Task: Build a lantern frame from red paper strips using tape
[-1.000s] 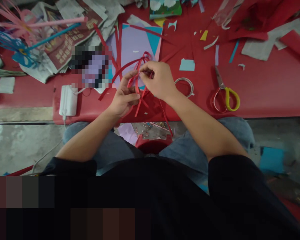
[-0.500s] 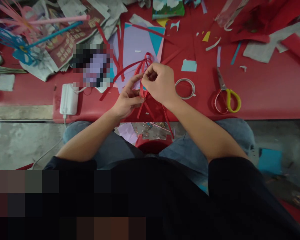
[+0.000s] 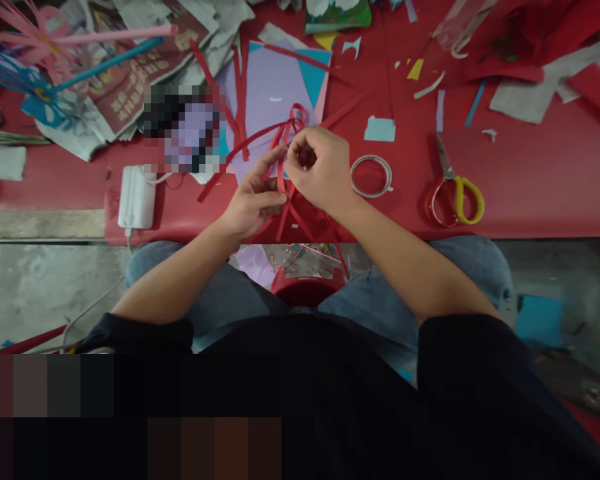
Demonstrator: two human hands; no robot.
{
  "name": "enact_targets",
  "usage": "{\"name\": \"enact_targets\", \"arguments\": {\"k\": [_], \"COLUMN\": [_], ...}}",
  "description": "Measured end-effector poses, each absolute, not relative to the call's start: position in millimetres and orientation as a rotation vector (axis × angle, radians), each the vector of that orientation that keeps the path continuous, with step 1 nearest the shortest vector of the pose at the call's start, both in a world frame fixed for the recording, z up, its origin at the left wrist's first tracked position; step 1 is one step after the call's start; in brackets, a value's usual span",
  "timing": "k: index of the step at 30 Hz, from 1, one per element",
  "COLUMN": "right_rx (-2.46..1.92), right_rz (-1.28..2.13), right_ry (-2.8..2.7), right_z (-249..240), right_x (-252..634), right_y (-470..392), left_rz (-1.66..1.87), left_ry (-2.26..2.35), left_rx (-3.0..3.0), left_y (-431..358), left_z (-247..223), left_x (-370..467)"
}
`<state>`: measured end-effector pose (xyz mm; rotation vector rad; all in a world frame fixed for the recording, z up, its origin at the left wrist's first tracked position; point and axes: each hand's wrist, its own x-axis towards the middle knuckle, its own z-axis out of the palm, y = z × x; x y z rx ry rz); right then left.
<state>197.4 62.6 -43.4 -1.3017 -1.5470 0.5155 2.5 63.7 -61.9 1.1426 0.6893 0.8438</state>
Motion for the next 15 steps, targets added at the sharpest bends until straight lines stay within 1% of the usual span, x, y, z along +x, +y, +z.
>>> {"name": "enact_targets", "arguments": {"k": [5, 9, 11, 15], "right_rx": [-1.214, -1.175, -1.227, -1.402], "right_rz": [0.368, 0.253, 0.249, 0.353], "right_ry": [-1.522, -1.616, -1.668, -1.729], "right_z": [-54, -51, -48, -46], "right_x": [200, 202, 203, 205], "right_y": [63, 61, 59, 55], "left_rz": [0.832, 0.810, 0.819, 0.855], "left_ry": [0.645, 0.610, 0.614, 0.604], "left_rx": [1.098, 1.114, 1.149, 1.211], "left_y": [62, 63, 64, 66], "left_z": [-57, -59, -62, -68], "left_x": [2, 2, 1, 1]}}
